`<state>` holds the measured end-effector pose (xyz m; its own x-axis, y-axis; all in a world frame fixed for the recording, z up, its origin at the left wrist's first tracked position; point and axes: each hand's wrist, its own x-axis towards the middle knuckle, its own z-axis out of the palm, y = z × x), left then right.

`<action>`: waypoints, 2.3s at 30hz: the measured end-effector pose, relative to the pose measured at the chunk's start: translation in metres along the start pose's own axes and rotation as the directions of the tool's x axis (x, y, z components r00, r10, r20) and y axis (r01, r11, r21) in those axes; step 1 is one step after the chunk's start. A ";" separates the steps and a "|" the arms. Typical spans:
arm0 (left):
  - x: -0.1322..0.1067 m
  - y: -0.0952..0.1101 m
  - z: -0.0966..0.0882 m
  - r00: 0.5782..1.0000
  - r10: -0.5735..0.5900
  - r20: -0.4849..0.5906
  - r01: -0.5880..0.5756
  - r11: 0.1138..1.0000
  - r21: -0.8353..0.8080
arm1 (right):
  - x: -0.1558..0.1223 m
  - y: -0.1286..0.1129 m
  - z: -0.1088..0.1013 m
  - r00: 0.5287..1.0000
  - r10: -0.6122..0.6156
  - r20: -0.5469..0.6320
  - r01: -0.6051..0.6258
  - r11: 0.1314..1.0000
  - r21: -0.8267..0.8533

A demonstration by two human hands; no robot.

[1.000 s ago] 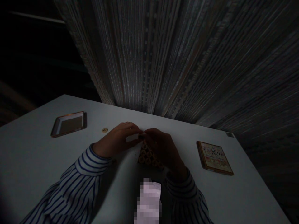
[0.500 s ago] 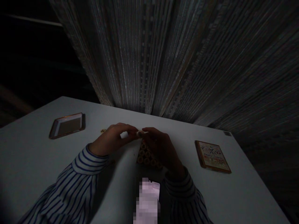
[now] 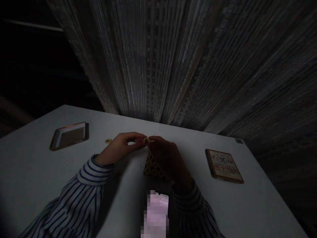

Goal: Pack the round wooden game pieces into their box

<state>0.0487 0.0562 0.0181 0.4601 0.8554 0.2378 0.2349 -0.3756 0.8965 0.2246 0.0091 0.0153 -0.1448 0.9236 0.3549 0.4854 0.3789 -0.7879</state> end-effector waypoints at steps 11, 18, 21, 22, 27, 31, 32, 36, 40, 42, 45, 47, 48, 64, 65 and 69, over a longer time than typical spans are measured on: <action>0.001 -0.007 0.004 0.987 -0.163 0.006 0.160 0.956 -0.247 | 0.001 -0.007 -0.002 0.990 -0.080 0.112 0.088 0.994 -0.061; 0.001 -0.003 0.001 0.980 -0.197 -0.039 0.187 0.965 -0.181 | 0.001 -0.006 0.001 0.992 -0.074 0.107 0.088 0.987 -0.135; 0.001 -0.003 0.002 0.976 -0.213 -0.045 0.202 0.963 -0.178 | 0.001 -0.005 0.004 0.994 -0.054 0.096 0.069 0.983 -0.170; 0.001 -0.003 0.002 0.975 -0.218 -0.045 0.206 0.960 -0.188 | 0.001 -0.005 0.004 0.995 -0.054 0.089 0.070 0.982 -0.177; 0.002 -0.001 0.004 0.977 -0.208 -0.040 0.194 0.953 -0.231 | 0.001 -0.001 0.007 0.996 -0.079 0.047 0.086 0.981 -0.176; 0.002 -0.002 0.003 0.979 -0.204 -0.020 0.192 0.947 -0.259 | 0.001 0.002 0.007 0.996 -0.090 0.023 0.093 0.981 -0.173; 0.002 -0.002 0.002 0.980 -0.199 -0.009 0.189 0.944 -0.271 | 0.001 0.003 0.007 0.995 -0.093 0.017 0.095 0.980 -0.176; 0.003 -0.001 0.001 0.985 -0.166 0.046 0.172 0.938 -0.302 | 0.001 0.008 0.007 0.990 -0.137 -0.014 0.131 0.970 -0.207; 0.003 0.000 0.001 0.986 -0.153 0.062 0.165 0.936 -0.311 | 0.002 0.010 0.007 0.984 -0.178 0.007 0.174 0.954 -0.244; 0.004 -0.001 0.002 0.985 -0.165 0.045 0.171 0.941 -0.294 | 0.003 0.009 0.006 0.979 -0.201 0.023 0.199 0.941 -0.274; 0.004 -0.003 0.004 0.984 -0.178 0.009 0.174 0.952 -0.253 | 0.003 0.008 0.007 0.974 -0.223 0.040 0.223 0.918 -0.329; 0.004 -0.005 0.005 0.983 -0.184 -0.016 0.176 0.957 -0.231 | 0.003 0.008 0.007 0.972 -0.228 0.048 0.229 0.900 -0.372; 0.004 -0.007 0.005 0.982 -0.187 -0.023 0.178 0.959 -0.219 | 0.003 0.009 0.007 0.971 -0.233 0.053 0.235 0.890 -0.390; 0.002 -0.018 0.003 0.991 -0.133 -0.029 0.135 0.987 0.083 | 0.012 0.020 -0.003 0.979 -0.162 0.126 0.203 0.852 -0.483; 0.002 -0.018 0.002 0.991 -0.131 -0.030 0.134 0.984 0.118 | 0.014 0.021 -0.003 0.980 -0.143 0.138 0.194 0.843 -0.501; 0.000 -0.015 -0.001 0.990 -0.139 -0.036 0.143 0.950 0.278 | 0.019 0.029 -0.002 0.980 -0.079 0.181 0.169 0.807 -0.566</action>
<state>0.0441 0.0624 0.0048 0.3919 0.9115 0.1246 0.5267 -0.3333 0.7820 0.2374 0.0381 -0.0001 -0.3361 0.8862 0.3190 0.8553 0.4290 -0.2905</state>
